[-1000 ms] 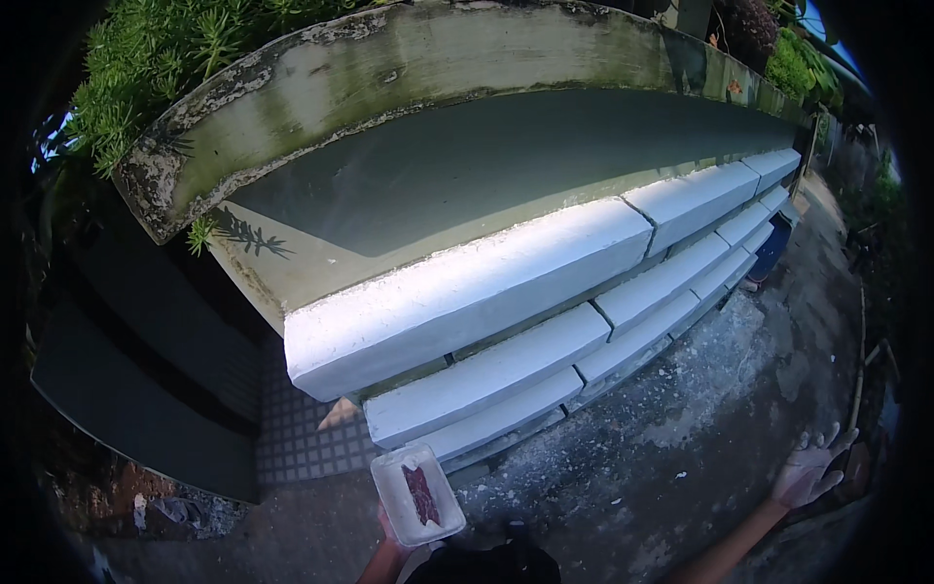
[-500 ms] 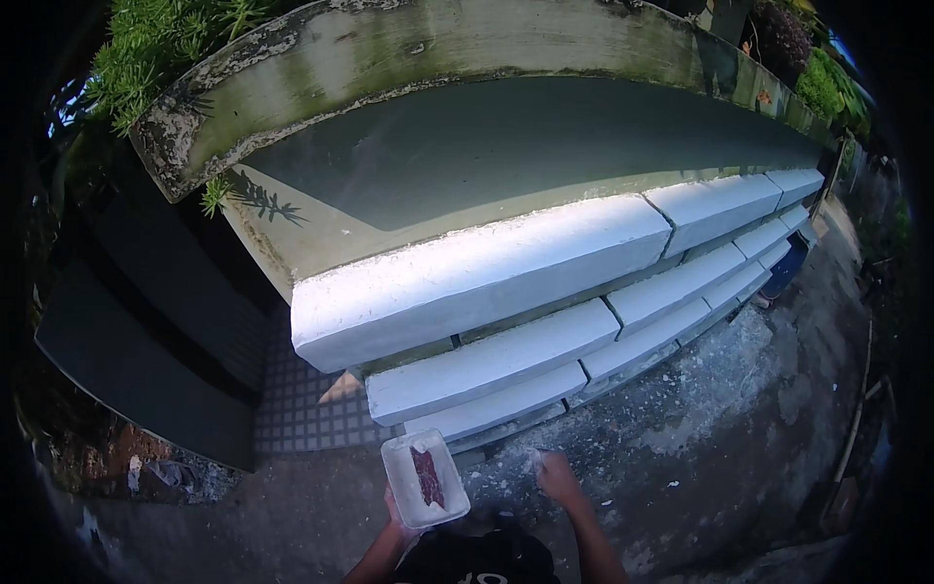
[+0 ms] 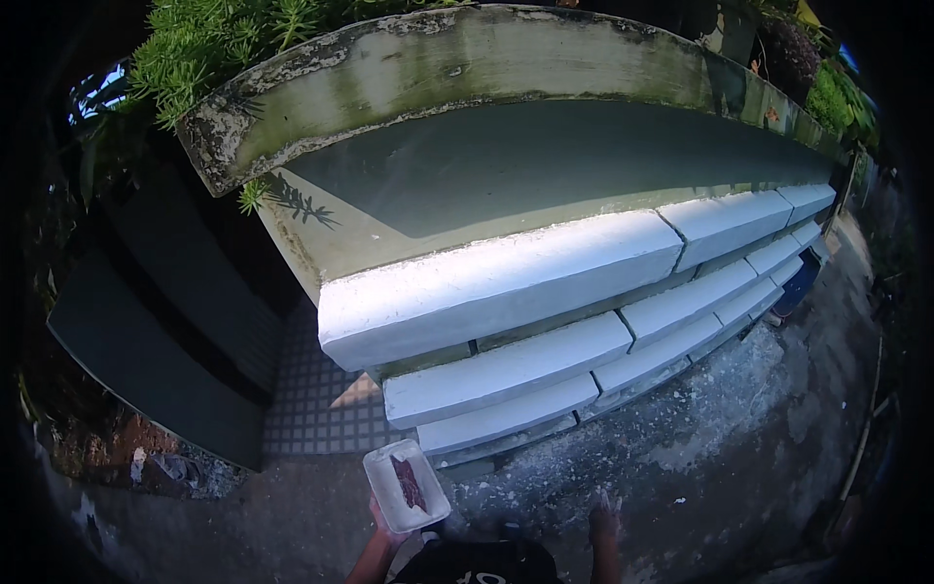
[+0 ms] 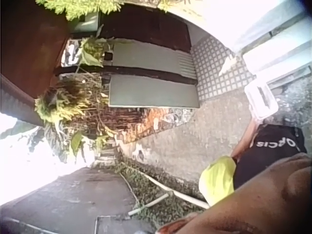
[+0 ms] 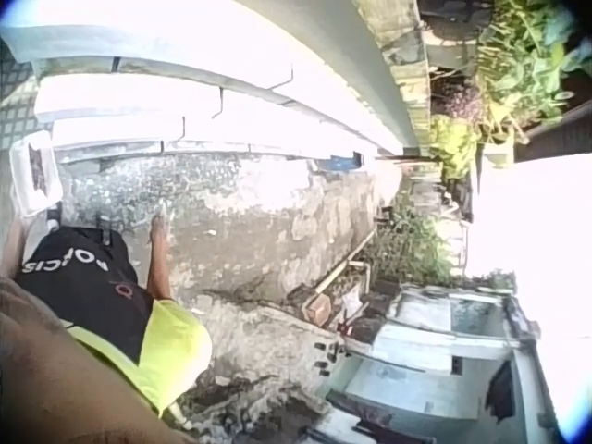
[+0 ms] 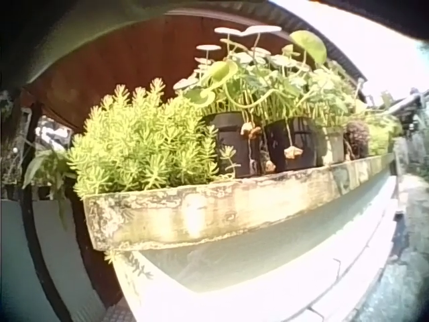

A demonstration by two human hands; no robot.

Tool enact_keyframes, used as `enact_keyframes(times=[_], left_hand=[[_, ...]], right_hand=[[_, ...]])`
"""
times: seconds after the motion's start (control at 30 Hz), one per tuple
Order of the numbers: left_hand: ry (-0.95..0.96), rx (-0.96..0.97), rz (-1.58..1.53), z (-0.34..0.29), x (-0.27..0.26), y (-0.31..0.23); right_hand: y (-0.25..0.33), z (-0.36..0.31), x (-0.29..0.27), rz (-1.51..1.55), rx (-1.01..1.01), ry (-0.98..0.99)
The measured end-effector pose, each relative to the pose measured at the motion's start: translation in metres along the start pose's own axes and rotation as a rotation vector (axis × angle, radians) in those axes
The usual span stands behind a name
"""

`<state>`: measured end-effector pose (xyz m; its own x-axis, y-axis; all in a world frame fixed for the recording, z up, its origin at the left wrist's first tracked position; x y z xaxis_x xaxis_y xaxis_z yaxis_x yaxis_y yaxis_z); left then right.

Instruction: Plastering or applying compound to an exterior wall surface using a putty knife.

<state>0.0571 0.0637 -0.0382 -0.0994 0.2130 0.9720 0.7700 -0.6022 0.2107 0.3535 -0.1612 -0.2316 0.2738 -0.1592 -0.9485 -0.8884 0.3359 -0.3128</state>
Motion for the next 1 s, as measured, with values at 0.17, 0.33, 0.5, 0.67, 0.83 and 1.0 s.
enact_keyframes(times=[0.17,0.33,0.5,0.67,0.83,1.0], left_hand=[[0.022,-0.002,0.012,-0.002,-0.004,-0.003],[0.033,0.013,0.004,0.002,-0.004,0.0],[0.056,0.065,0.001,-0.001,-0.004,-0.014],[0.093,0.113,0.004,-0.022,-0.025,-0.015],[0.103,0.132,0.011,-0.019,-0.013,-0.022],[0.111,0.112,0.017,-0.017,-0.006,-0.032]], right_hand=[[0.011,0.031,0.026,1.086,0.371,0.016],[0.011,0.087,-0.132,1.278,0.31,-0.222],[-0.013,0.109,-0.279,0.828,0.106,-0.735],[-0.084,0.117,-0.18,1.116,0.368,-0.039],[-0.027,0.108,-0.165,1.024,0.044,-0.267],[-0.002,0.114,-0.274,1.547,0.015,0.205]])
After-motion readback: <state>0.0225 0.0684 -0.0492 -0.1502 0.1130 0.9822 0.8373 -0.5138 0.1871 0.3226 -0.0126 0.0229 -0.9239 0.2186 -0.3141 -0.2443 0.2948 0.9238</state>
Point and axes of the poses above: each hand's wrist, its own z-axis towards the middle knuckle, its own x-axis out of the palm, y = z × x, the point moved 7 cm from there along z, towards the middle knuckle, and after that the axes turned 6 degrees about y, right-handed, at the moved point
